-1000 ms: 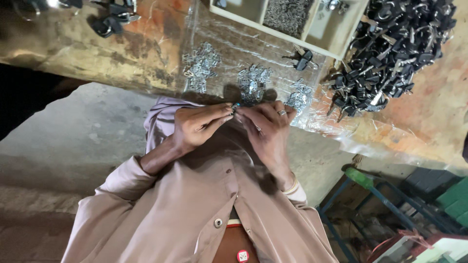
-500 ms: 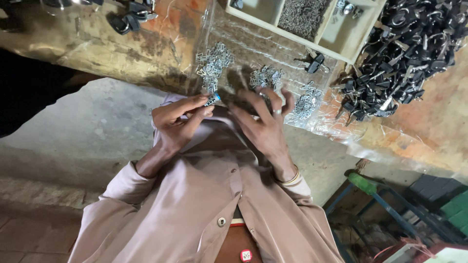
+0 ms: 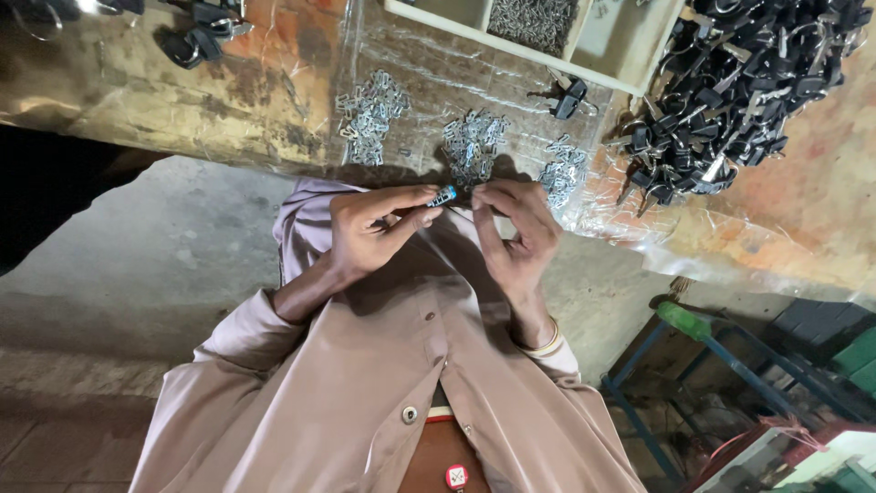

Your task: The person sits at a workbench covered with piles of keys and small metal hardware, holding a small cylindrical lock body and fitting tiny metal pins and rings into it by hand, then placing finished pieces with piles of completed keys on the table.

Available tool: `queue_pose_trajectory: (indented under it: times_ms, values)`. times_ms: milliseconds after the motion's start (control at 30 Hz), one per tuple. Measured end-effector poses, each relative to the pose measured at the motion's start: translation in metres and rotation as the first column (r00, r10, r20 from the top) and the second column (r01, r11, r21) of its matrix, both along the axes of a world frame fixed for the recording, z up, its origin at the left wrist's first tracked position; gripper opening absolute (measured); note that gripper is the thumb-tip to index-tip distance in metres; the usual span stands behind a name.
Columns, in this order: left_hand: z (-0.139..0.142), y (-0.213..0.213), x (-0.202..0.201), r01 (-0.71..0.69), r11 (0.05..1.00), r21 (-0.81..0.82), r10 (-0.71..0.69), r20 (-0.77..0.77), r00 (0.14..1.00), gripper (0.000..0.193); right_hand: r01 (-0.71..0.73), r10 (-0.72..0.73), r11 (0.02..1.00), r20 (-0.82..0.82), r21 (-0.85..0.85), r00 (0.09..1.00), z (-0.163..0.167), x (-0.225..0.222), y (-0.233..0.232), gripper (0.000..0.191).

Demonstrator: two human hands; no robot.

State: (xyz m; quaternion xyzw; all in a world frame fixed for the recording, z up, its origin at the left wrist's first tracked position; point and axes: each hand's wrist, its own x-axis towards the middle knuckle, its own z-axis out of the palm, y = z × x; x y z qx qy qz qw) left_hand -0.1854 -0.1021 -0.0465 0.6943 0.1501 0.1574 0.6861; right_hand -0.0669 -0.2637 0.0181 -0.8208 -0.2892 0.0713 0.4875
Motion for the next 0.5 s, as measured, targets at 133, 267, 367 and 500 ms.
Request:
queue_pose_trajectory:
  times_ms: [133, 267, 367, 500]
  values:
    - [0.001, 0.001, 0.002, 0.005, 0.999, 0.035, -0.005, 0.0, 1.0, 0.026, -0.028, 0.029, 0.999, -0.048, 0.022, 0.998, -0.002, -0.006, 0.003, 0.017]
    - [0.002, 0.0, 0.002, -0.002, 0.998, 0.057, 0.001, 0.007, 1.0, 0.026, -0.009, 0.009, 1.0, 0.006, -0.018, 1.0, -0.004, -0.012, 0.006, 0.017]
    - [0.004, 0.0, 0.002, 0.0, 0.992, 0.128, -0.002, 0.017, 1.0, 0.025, 0.026, -0.023, 0.997, 0.05, -0.072, 0.999, -0.003, -0.015, 0.008, 0.019]
    - [0.005, 0.003, 0.003, 0.011, 0.938, 0.346, -0.045, 0.089, 0.995, 0.022, -0.05, 0.08, 0.978, 0.143, -0.202, 0.986, 0.001, -0.013, 0.006, 0.02]
